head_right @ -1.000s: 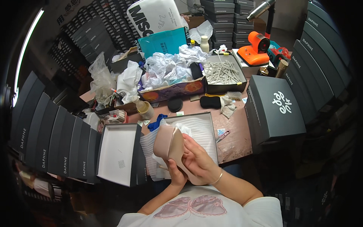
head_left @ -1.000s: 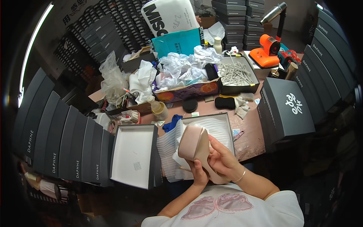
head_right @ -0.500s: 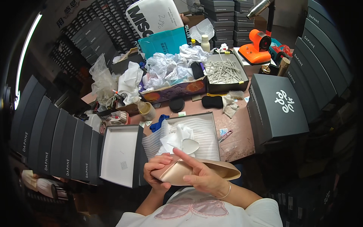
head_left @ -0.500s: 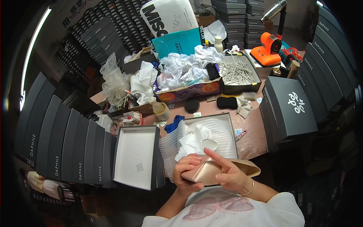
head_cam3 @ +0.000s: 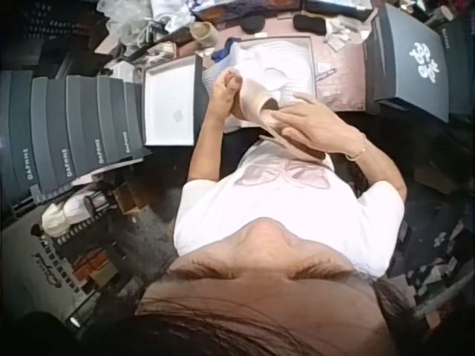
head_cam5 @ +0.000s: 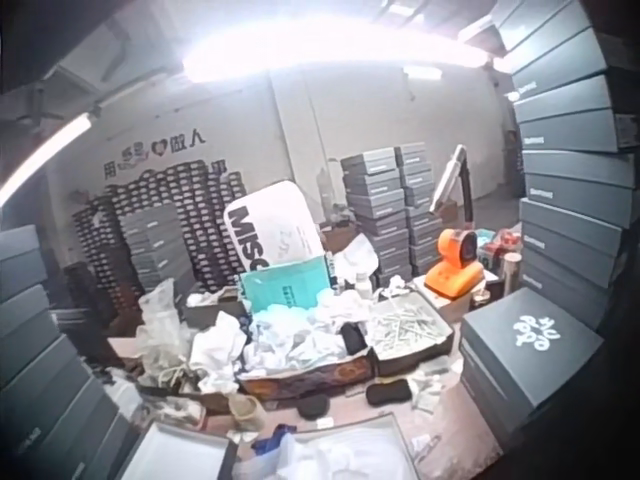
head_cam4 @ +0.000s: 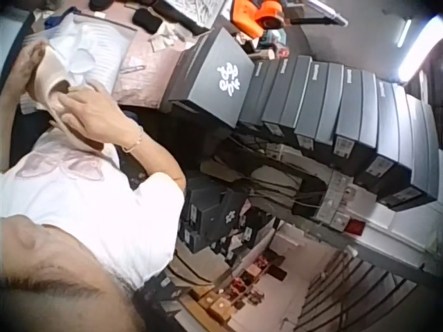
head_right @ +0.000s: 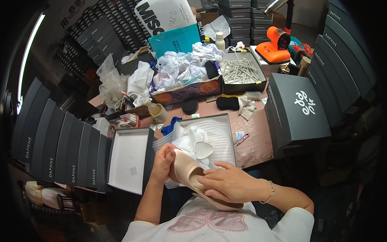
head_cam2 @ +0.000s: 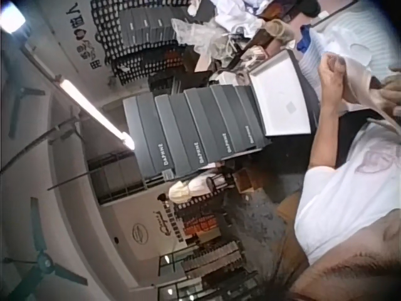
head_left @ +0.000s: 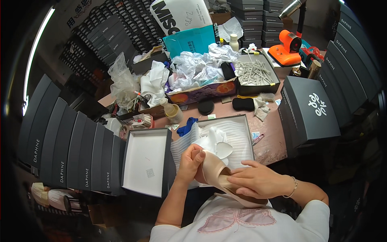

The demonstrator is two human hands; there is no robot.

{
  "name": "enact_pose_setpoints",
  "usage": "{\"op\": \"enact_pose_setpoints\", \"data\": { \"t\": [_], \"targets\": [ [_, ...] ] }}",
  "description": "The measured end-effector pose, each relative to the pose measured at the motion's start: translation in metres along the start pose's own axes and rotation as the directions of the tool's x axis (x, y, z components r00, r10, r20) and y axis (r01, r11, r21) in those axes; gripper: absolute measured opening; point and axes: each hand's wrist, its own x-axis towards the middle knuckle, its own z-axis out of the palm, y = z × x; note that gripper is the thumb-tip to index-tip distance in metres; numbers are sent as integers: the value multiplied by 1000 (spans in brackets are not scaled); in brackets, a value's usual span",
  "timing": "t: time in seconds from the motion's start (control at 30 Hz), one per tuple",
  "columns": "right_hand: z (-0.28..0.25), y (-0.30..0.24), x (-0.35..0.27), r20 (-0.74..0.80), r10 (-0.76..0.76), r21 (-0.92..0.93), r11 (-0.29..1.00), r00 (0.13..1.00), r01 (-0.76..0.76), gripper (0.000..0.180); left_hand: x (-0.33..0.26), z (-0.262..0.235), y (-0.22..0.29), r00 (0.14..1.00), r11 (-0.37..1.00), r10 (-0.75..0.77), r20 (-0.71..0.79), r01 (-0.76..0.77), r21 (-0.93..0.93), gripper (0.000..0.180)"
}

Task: Inspecting and packing high-heeled shoes into boxes.

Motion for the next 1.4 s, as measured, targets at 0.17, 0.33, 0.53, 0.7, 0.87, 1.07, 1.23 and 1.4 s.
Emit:
{"op": "enact_pose_setpoints", "data": {
  "t": [0.17, 0.33, 0.53, 0.7, 0.87, 1.07, 1.23, 1.4],
  "targets": [
    [63, 32, 10, -188, -180, 139, 968, 966, 207, 48, -6, -2, -22, 995, 995, -100, -19, 100, 21, 40],
    [23, 3, 34, 367, 81, -15, 997, 927, -81, 66, -23, -6, -35, 988, 985, -141, -63, 147, 94, 41],
    [84, 48, 15, -86, -133, 154, 977, 987, 145, 74, -19, 0, -44, 979, 982, -182, -89, 186, 33, 41],
    [113, 70, 46, 104, 9, 239, 970, 995, -34, 74, -20, -18, -63, 955, 973, -222, -195, 229, 14, 42],
    [97, 65, 79, 250, 25, 350, 930, 968, -115, 75, -28, -23, -46, 942, 979, -188, -278, 202, 25, 42],
    [117, 40, 76, 81, 1, 295, 955, 997, -25, 79, -45, -41, -38, 956, 980, -179, -234, 196, 48, 41],
    [132, 50, 85, 163, 16, 350, 934, 986, -73, 73, -53, -48, -45, 936, 965, -168, -309, 220, 140, 42],
    [141, 38, 73, -292, -140, 250, 944, 946, 217, 79, -60, -35, -18, 969, 996, -15, -248, 36, 80, 43]
  ]
}}
